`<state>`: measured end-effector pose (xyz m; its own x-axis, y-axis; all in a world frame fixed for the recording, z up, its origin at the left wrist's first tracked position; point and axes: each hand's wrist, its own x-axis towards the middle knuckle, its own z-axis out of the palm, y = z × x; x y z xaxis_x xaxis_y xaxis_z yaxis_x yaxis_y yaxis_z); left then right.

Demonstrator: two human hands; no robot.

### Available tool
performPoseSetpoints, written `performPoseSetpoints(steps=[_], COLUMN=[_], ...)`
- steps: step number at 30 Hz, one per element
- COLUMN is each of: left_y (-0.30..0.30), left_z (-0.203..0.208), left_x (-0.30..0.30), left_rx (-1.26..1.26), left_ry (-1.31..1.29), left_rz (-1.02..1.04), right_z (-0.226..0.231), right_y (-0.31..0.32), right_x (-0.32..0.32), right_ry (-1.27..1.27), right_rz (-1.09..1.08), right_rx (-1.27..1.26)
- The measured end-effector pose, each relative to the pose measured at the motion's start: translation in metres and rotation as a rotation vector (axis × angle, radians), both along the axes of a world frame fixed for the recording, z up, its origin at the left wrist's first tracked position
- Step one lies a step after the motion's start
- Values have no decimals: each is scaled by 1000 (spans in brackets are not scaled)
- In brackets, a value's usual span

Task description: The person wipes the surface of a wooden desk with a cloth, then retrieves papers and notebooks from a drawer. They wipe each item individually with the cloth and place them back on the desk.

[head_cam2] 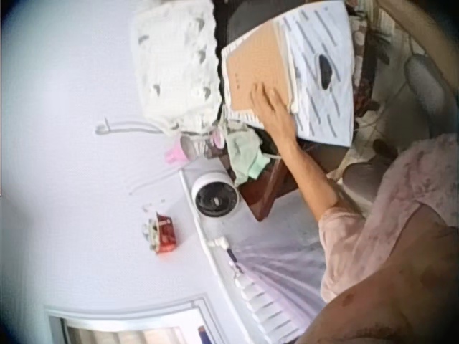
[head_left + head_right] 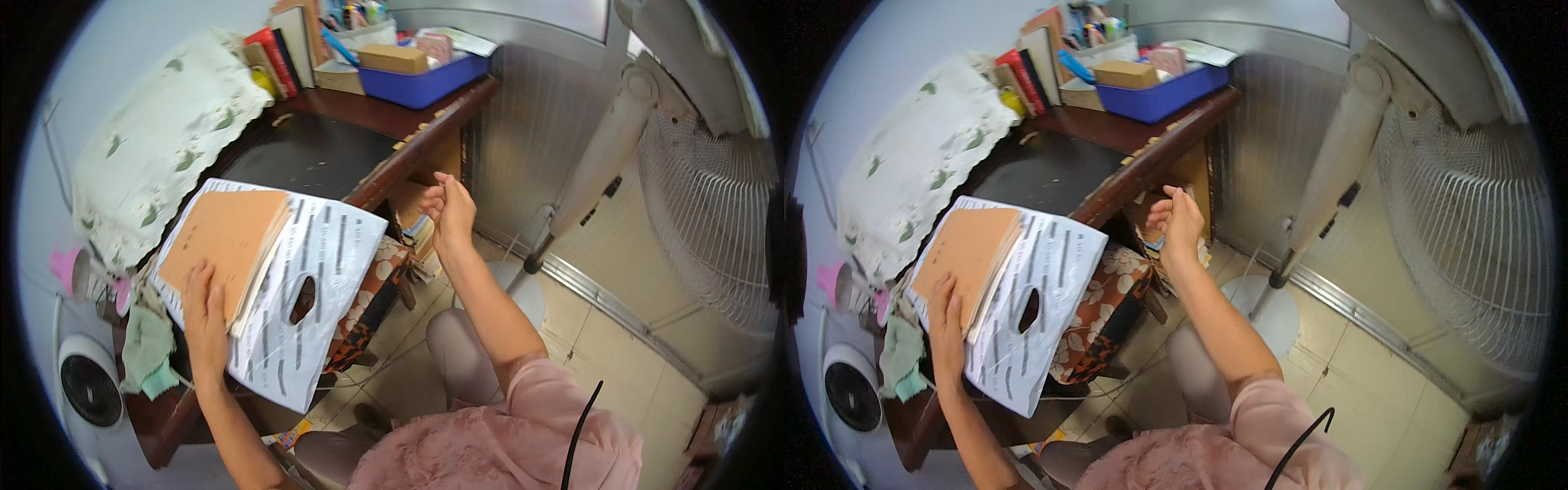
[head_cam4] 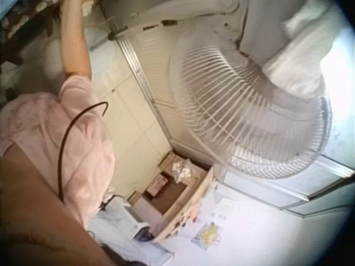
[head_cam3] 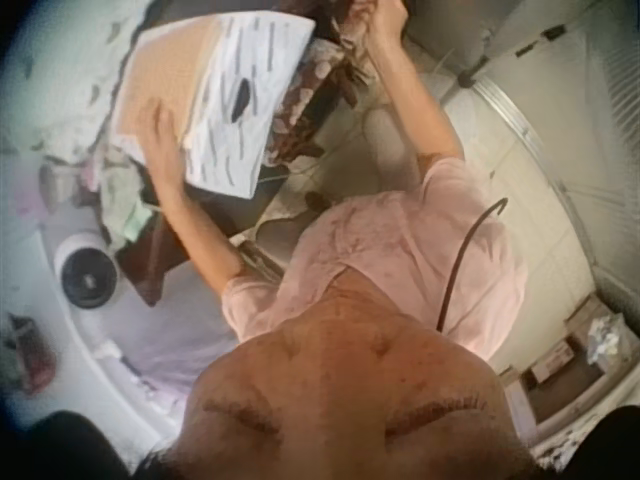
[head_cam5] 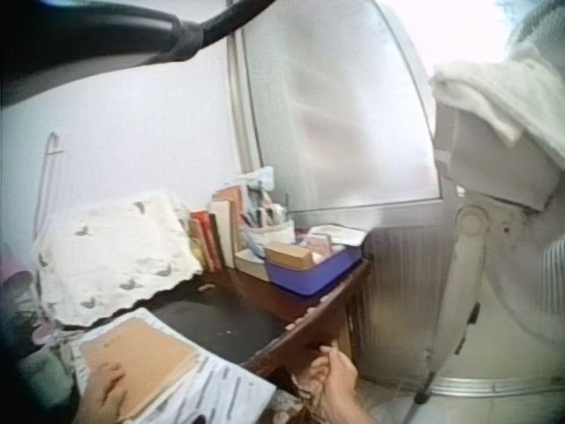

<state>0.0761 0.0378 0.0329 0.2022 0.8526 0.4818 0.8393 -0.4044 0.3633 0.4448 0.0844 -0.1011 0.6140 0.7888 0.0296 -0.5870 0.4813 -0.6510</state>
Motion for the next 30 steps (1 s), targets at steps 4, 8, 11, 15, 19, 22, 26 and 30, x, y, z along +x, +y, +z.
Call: performPoseSetpoints(steps=[4,8,11,15,19,22,26,30], left_y=[0,3,2,-2,-2,16,40,50], left_z=[-2,1,0,12,7,-1,-14,-18], left_x=[-9,10,9,27,28,29,31,30], left_rx=[-52,-76,-73,-58,-3,3,15,-6], left_ry=[-40,-14,18,109,103,130,171,204], left_rz=[15,32,95,96,36,21,13,28], right_z=[-111,-191,-206,-218,-234,-246,-233,-194], right_y=[87,162,214,265,289,300,318,298], right_x=[19,33,31,29,9,-3,-6,-4], right_ry=[128,37,-61,-168,-258,-343,-493,-576], right_rz=[122,236,251,204,138,64,-62,-65], right_rx=[-303,-443,-533,-592,-639,-693,-791,-895])
